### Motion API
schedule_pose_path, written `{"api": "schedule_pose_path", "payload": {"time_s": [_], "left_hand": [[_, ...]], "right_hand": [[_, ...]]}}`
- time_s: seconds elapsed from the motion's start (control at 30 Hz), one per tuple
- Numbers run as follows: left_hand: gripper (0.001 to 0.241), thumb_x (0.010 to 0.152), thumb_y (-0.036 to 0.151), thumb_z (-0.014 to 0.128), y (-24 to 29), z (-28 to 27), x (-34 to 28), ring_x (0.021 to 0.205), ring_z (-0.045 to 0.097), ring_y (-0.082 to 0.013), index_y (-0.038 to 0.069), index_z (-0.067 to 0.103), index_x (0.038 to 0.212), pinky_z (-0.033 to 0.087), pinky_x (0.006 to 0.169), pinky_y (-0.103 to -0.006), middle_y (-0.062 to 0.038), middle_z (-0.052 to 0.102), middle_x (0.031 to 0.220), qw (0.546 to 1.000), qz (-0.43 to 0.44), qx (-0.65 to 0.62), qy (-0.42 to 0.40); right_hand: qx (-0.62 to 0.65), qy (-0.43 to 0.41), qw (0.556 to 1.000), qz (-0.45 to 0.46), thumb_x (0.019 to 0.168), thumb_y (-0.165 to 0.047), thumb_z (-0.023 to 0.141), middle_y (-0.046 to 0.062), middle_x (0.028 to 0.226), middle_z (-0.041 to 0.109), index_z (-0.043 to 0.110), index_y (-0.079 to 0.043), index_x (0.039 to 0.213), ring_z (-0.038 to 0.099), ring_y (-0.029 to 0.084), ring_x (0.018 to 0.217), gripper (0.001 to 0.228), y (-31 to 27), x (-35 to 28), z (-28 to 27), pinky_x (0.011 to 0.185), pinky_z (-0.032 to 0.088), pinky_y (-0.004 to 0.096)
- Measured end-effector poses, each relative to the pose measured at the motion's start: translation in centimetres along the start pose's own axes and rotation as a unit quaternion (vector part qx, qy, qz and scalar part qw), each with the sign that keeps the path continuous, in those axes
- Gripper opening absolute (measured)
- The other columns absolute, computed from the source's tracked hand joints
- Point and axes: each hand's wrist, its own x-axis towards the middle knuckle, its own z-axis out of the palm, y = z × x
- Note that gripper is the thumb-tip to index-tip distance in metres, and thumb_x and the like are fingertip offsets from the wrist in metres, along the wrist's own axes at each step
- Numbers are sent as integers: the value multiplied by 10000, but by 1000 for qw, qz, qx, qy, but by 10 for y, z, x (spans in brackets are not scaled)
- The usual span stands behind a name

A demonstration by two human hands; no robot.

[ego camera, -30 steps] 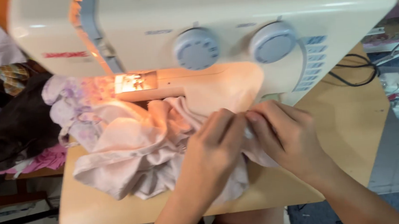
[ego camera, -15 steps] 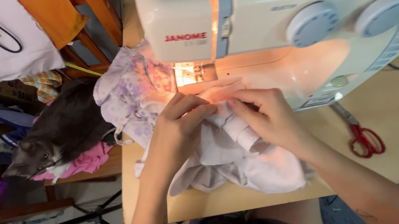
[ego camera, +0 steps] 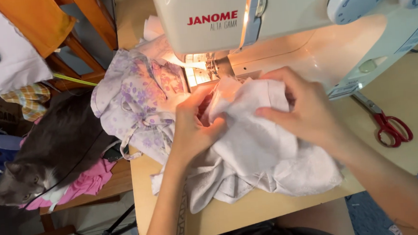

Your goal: Pinning fabric edges together at a sewing workstation in preparation for machine sewing.

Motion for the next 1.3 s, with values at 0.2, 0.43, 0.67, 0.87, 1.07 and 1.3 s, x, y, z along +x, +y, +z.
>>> {"api": "schedule_pose_path", "payload": {"time_s": [0.2,0.43,0.67,0.87,1.07,1.3], "left_hand": [[333,710,89,716,6,4,-3,580,348,-26,144,398,626,296,526,-167,77,378,607,979,-142,-141,-37],[240,635,-1,734,-9,10,1,595,452,-36,90,516,670,412,534,-174,50,477,615,967,-155,-202,-24],[408,606,101,766,-33,5,1,742,593,-95,19,606,972,501,630,-209,-27,597,874,971,-96,-217,-25],[244,682,89,724,-29,-6,-1,536,370,2,85,627,905,295,481,-137,71,462,604,976,-107,-174,71],[116,783,61,650,-42,-25,-2,565,302,-8,141,568,762,228,511,-146,94,359,612,978,-37,-108,175],[69,808,90,541,-16,-22,-1,604,386,-44,114,480,786,292,538,-169,47,443,695,952,-66,-196,224]], "right_hand": [[36,47,996,-71,840,-111,661,-19,665,538,546,-42,770,468,57,623,151,18,4,-10,639,398,184],[-42,111,965,-234,885,-103,558,148,961,525,467,9,739,547,240,905,205,22,4,-8,738,403,307],[-57,90,976,-189,811,-101,633,44,737,445,504,-31,744,410,172,647,161,20,3,-6,620,321,290],[-159,132,972,-110,773,8,510,51,609,337,341,-47,683,283,201,521,199,41,-6,-19,501,260,339],[-210,151,961,-102,735,47,497,30,583,265,304,-44,650,220,170,537,230,58,-11,-41,499,185,317],[-212,129,965,-82,716,95,492,32,683,435,343,-52,729,379,203,553,210,68,-11,-42,527,303,325]]}}
